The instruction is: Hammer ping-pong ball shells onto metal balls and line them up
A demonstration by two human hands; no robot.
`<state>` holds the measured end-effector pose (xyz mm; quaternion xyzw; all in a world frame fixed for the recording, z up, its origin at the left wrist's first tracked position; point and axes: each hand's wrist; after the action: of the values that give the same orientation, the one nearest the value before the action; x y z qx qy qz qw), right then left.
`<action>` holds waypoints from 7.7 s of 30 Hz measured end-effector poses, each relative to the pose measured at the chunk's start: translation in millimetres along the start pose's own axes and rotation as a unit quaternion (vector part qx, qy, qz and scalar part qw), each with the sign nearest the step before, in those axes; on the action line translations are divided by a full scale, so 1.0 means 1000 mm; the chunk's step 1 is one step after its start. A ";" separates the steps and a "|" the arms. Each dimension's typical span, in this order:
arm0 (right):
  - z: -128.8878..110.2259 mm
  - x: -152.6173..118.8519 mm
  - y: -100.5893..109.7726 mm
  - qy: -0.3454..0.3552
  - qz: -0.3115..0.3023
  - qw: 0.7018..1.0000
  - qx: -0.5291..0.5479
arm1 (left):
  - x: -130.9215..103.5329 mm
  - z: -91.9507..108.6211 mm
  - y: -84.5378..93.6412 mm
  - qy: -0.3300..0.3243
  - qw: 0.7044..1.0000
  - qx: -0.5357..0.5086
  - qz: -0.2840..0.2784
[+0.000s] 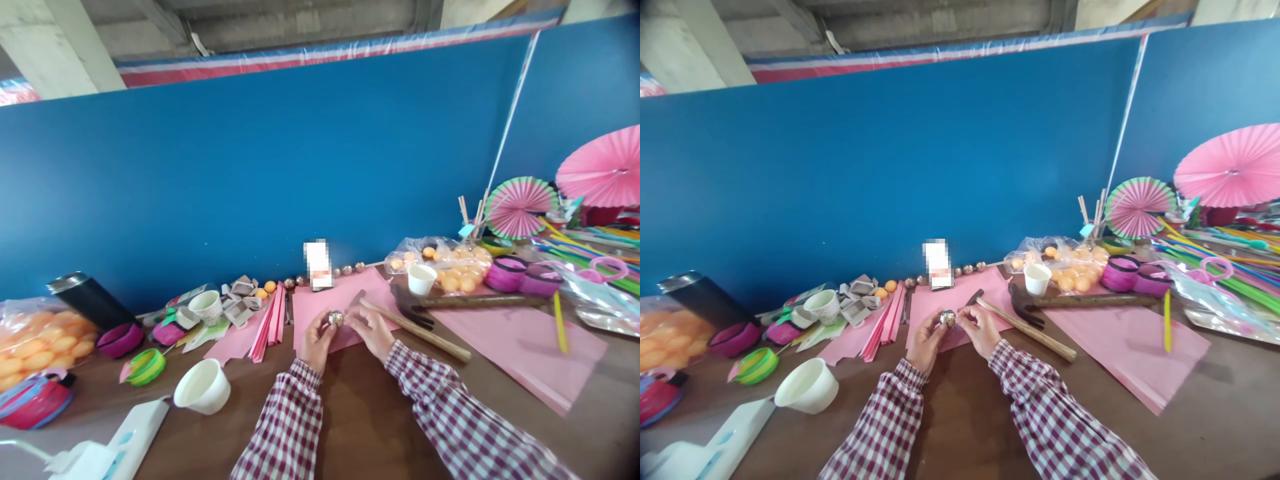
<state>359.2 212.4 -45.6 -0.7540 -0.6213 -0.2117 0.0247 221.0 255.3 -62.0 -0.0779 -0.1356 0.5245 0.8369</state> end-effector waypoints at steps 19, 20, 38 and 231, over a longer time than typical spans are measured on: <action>-0.001 -0.001 0.000 -0.018 -0.029 0.999 0.010 | -0.001 0.001 0.000 -0.030 0.999 0.031 -0.014; -0.001 -0.001 0.000 -0.018 -0.031 0.999 0.011 | -0.001 0.001 0.001 -0.032 0.999 0.033 -0.015; -0.004 -0.001 0.000 -0.002 -0.045 0.999 0.008 | -0.001 0.001 0.000 -0.037 0.999 0.030 -0.013; -0.044 -0.022 0.009 0.051 0.013 0.807 -0.588 | 0.004 0.002 0.013 -0.027 0.974 0.193 0.118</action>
<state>351.7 176.7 -11.4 -0.6202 -0.3659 -0.5743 -0.3894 211.4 264.4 -63.4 0.0832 -0.0442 0.6377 0.7645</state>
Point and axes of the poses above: each hand's wrist, its own x-axis towards the middle knuckle, its own y-axis out of the back of the hand, z = x × y, and after that the axes turned 3 degrees about -z, right-handed
